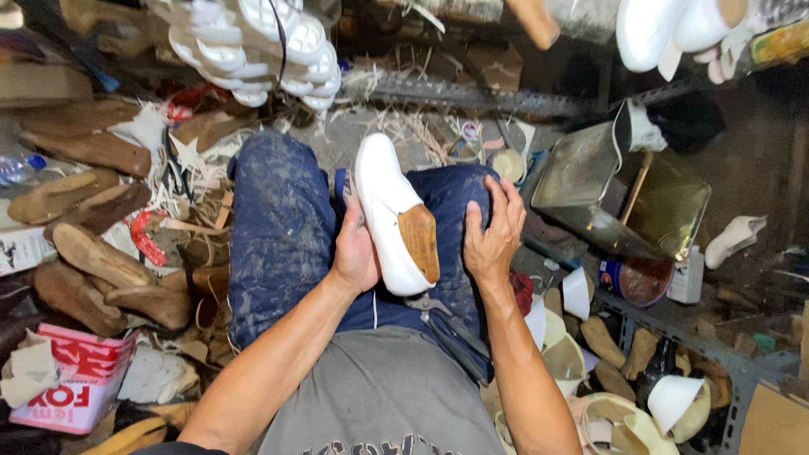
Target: The person uses a hammer and a curved metal tool to tap and shape the sole of a white slip-on shoe. They repeatedly turn the shoe over to work on different areas of the sole and heel, then place the finished shoe on a shelf and pick up another one to continue the process.
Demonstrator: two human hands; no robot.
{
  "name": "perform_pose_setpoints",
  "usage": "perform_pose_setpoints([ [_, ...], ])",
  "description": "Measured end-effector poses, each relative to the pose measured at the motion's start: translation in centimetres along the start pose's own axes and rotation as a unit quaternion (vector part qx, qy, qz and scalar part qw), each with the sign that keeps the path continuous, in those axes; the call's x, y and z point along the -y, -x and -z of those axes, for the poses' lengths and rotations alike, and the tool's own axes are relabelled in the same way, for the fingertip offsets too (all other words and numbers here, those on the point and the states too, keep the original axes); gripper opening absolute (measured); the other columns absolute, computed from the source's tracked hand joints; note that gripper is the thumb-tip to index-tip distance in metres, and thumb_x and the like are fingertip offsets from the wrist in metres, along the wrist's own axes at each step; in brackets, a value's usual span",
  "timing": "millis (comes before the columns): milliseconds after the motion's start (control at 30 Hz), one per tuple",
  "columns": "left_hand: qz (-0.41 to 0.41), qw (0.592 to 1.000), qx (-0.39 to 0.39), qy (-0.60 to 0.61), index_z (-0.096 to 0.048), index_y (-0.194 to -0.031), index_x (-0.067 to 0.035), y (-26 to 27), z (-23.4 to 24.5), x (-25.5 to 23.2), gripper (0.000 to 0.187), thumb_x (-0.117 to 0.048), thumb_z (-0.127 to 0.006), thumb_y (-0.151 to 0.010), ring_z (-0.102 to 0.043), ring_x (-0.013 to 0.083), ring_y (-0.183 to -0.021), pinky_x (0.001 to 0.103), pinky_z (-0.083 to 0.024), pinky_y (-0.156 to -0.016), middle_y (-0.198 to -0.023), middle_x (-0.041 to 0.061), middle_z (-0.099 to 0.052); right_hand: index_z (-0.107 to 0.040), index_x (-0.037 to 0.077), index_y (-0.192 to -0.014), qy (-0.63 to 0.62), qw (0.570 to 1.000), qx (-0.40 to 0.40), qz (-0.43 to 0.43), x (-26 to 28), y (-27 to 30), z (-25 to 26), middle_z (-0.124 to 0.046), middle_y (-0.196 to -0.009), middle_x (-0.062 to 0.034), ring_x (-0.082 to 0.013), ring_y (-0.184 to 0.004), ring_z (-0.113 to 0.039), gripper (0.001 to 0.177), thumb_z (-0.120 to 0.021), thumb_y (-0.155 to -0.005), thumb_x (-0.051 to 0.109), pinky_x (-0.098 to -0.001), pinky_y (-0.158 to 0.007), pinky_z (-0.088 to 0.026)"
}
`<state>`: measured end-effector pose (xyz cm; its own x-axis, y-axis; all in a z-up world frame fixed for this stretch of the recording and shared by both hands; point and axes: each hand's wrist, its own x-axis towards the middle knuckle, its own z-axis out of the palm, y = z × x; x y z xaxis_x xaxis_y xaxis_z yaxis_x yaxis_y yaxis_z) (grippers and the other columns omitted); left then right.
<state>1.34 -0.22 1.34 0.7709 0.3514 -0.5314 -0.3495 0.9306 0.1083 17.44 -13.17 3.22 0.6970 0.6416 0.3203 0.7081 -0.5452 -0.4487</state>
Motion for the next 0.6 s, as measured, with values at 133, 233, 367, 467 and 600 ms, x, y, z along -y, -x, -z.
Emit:
perform_pose_setpoints([
  [133,0.02,1.0,-0.004,0.014,-0.047,-0.152,-0.008,-0.3,0.7,0.2,0.093,-0.076,-0.043,-0.089,-0.055,0.0356,-0.133,0.055,-0.04,-0.118,-0.149,0.018,-0.054,-0.06,0.017,-0.141,-0.001,1.0,0.002,-0.001,-0.3,0.0,-0.2,-0.054,-0.138,-0.0168,-0.0392,-0.127,-0.053,0.042,-0.061,-0.102,0.03,-0.0522,-0.11,-0.038],
  [233,0.027,0.999,-0.014,0.021,-0.048,-0.151,-0.008,0.6,1.5,0.9,0.094,-0.078,-0.043,-0.088,-0.058,0.0387,-0.129,0.059,-0.042,-0.116,-0.146,0.02,-0.056,-0.06,0.017,-0.142,0.002,1.0,0.008,-0.001,-0.4,0.8,-0.1,-0.053,-0.138,-0.0168,-0.0392,-0.127,-0.053,0.042,-0.06,-0.102,0.031,-0.0518,-0.111,-0.038],
  [367,0.056,0.998,0.003,0.034,-0.055,-0.146,-0.01,0.8,0.9,0.4,0.09,-0.079,-0.047,-0.088,-0.064,0.0394,-0.12,0.059,-0.048,-0.108,-0.134,0.021,-0.065,-0.059,0.015,-0.141,0.007,1.0,-0.004,0.006,-0.5,0.7,-0.4,-0.053,-0.139,-0.0189,-0.0415,-0.128,-0.052,0.044,-0.062,-0.1,0.03,-0.054,-0.111,-0.037],
  [467,0.062,0.997,-0.045,0.011,-0.048,-0.152,-0.007,1.7,-0.4,-0.1,0.09,-0.073,-0.041,-0.091,-0.056,0.0415,-0.129,0.061,-0.04,-0.113,-0.145,0.021,-0.057,-0.059,0.01,-0.141,0.017,0.999,0.02,0.024,2.1,1.4,2.0,-0.051,-0.14,-0.0238,-0.0458,-0.128,-0.05,0.049,-0.066,-0.096,0.028,-0.0569,-0.11,-0.038],
  [600,0.086,0.994,-0.055,-0.039,-0.047,-0.153,-0.01,1.5,1.3,-0.3,0.09,-0.074,-0.037,-0.089,-0.055,0.0395,-0.13,0.059,-0.039,-0.117,-0.149,0.018,-0.053,-0.058,0.008,-0.142,-0.078,0.995,0.058,0.018,7.3,2.9,7.0,-0.051,-0.14,-0.0271,-0.0484,-0.134,-0.048,0.049,-0.063,-0.096,0.025,-0.0573,-0.114,-0.033],
])
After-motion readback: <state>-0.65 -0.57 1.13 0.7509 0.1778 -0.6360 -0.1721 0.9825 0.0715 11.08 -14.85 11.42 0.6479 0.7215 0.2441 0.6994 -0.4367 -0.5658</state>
